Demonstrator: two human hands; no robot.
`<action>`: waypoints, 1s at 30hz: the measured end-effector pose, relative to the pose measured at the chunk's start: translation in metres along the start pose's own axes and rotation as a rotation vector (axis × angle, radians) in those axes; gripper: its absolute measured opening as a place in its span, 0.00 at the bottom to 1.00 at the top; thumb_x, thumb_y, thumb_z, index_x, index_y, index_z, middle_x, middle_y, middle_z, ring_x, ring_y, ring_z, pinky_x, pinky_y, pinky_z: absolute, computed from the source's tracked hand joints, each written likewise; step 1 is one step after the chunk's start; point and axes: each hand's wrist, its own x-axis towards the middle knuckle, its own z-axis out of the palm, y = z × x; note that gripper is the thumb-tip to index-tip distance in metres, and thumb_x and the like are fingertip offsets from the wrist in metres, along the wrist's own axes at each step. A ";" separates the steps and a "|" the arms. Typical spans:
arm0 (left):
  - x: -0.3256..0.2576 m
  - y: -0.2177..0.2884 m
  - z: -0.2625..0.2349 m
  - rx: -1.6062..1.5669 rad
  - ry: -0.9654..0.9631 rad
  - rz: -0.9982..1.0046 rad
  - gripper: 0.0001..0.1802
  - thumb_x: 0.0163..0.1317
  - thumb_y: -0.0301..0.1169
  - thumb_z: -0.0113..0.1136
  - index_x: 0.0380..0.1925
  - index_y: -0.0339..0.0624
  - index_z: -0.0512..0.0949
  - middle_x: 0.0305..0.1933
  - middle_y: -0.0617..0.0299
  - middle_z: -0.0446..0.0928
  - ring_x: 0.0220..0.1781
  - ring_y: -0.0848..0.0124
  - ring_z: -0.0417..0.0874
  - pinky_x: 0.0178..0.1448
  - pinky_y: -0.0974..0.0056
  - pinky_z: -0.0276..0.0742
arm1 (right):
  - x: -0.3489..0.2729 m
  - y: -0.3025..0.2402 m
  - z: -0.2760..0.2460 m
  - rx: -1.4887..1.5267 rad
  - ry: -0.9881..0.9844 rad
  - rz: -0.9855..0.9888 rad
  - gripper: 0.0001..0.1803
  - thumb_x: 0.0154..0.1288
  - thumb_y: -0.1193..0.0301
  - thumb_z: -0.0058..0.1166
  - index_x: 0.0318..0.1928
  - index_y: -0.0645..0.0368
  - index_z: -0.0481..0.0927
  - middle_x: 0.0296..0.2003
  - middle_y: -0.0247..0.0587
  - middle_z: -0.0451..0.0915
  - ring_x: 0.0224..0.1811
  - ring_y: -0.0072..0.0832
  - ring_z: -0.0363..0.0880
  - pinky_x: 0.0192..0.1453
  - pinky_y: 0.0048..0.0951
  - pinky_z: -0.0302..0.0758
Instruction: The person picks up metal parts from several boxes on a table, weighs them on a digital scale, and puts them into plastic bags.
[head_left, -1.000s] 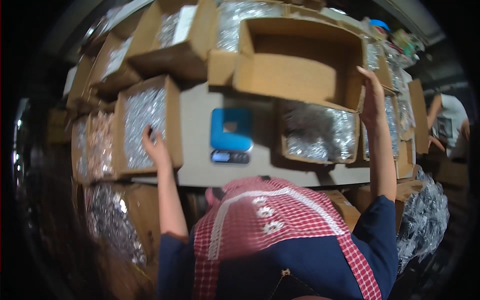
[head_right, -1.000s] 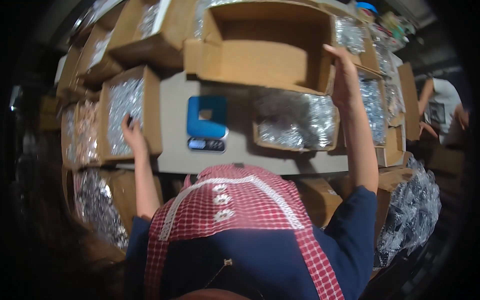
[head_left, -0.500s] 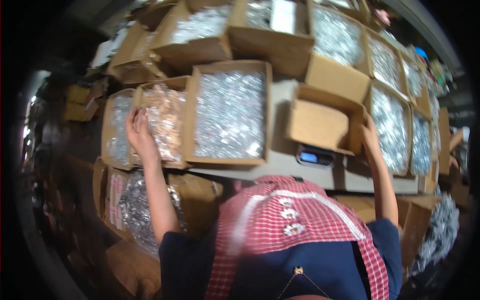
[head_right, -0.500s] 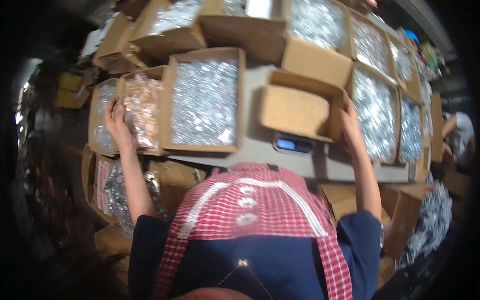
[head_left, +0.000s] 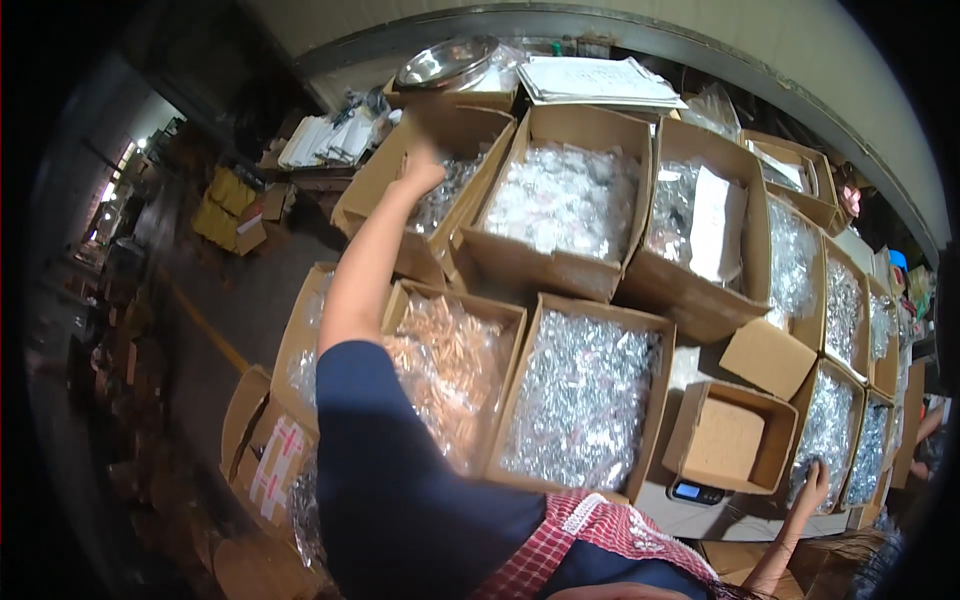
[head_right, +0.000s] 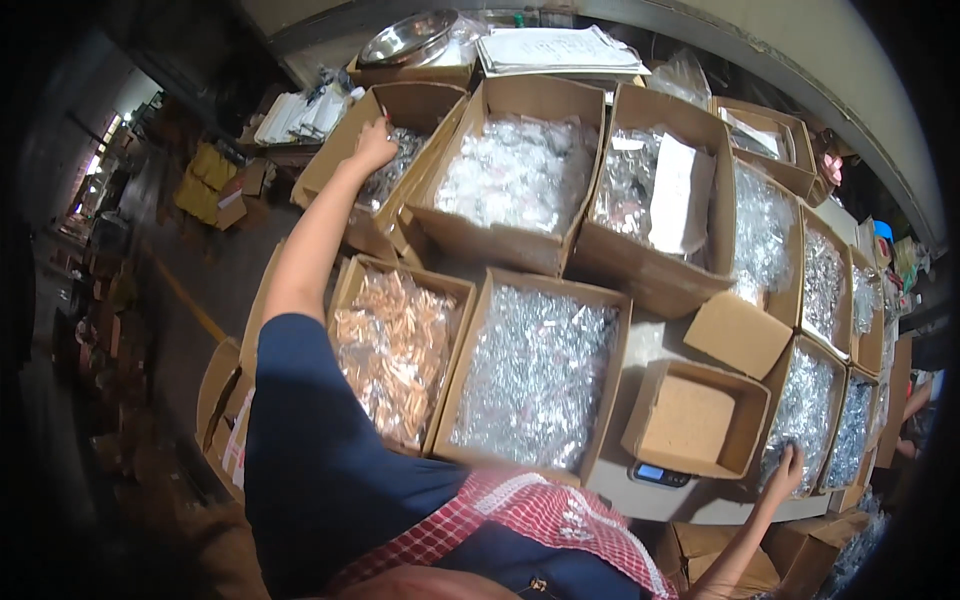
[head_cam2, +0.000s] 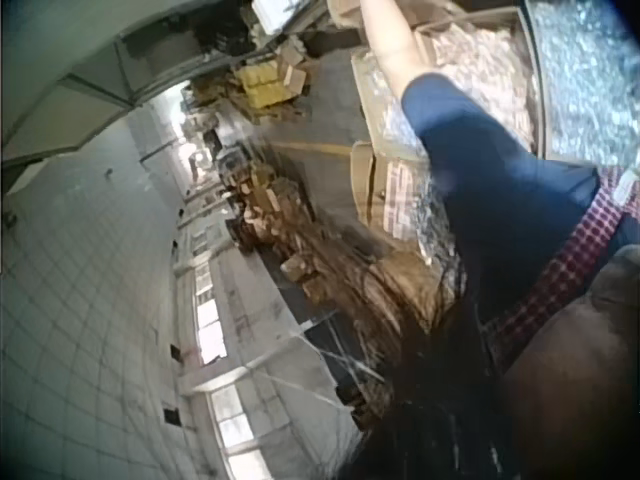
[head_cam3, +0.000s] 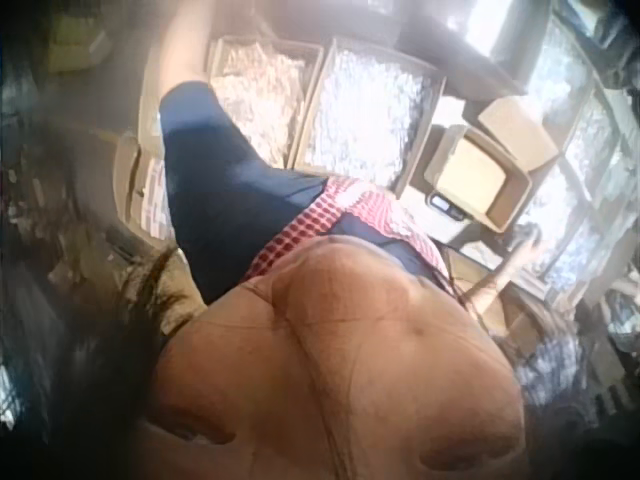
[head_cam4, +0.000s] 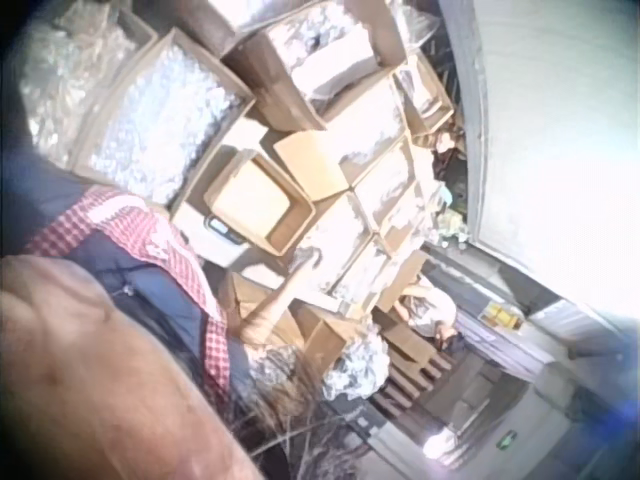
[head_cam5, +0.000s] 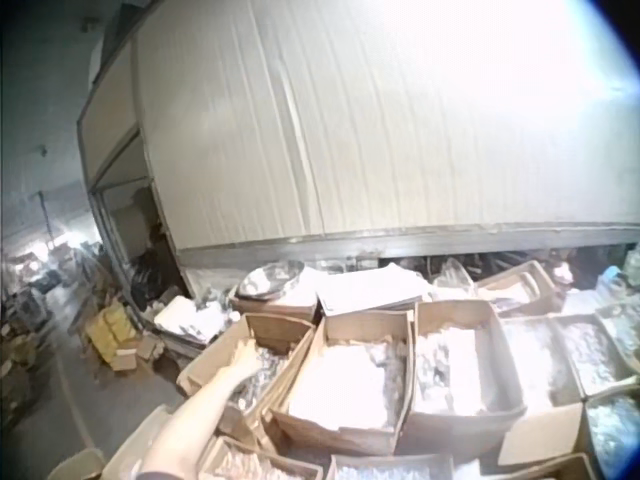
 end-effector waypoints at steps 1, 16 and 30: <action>0.024 0.002 0.009 0.105 -0.164 -0.017 0.32 0.50 0.35 0.60 0.58 0.42 0.70 0.56 0.39 0.72 0.59 0.45 0.73 0.62 0.51 0.70 | -0.008 0.023 -0.003 0.083 0.012 0.089 0.17 0.69 0.71 0.47 0.54 0.70 0.75 0.50 0.44 0.78 0.52 0.29 0.75 0.59 0.29 0.70; 0.086 -0.032 0.021 -0.150 -0.024 0.033 0.09 0.51 0.30 0.54 0.29 0.45 0.83 0.35 0.53 0.82 0.40 0.60 0.83 0.43 0.59 0.77 | -0.024 0.052 0.022 0.227 0.293 -0.028 0.15 0.62 0.81 0.41 0.47 0.69 0.78 0.43 0.41 0.79 0.46 0.28 0.75 0.57 0.28 0.70; 0.025 0.176 -0.062 -1.410 -0.602 -0.111 0.16 0.53 0.24 0.53 0.44 0.38 0.76 0.31 0.58 0.78 0.26 0.75 0.76 0.22 0.75 0.62 | -0.029 0.029 0.039 0.220 0.324 -0.076 0.14 0.63 0.80 0.40 0.45 0.68 0.77 0.43 0.41 0.79 0.45 0.29 0.76 0.56 0.29 0.71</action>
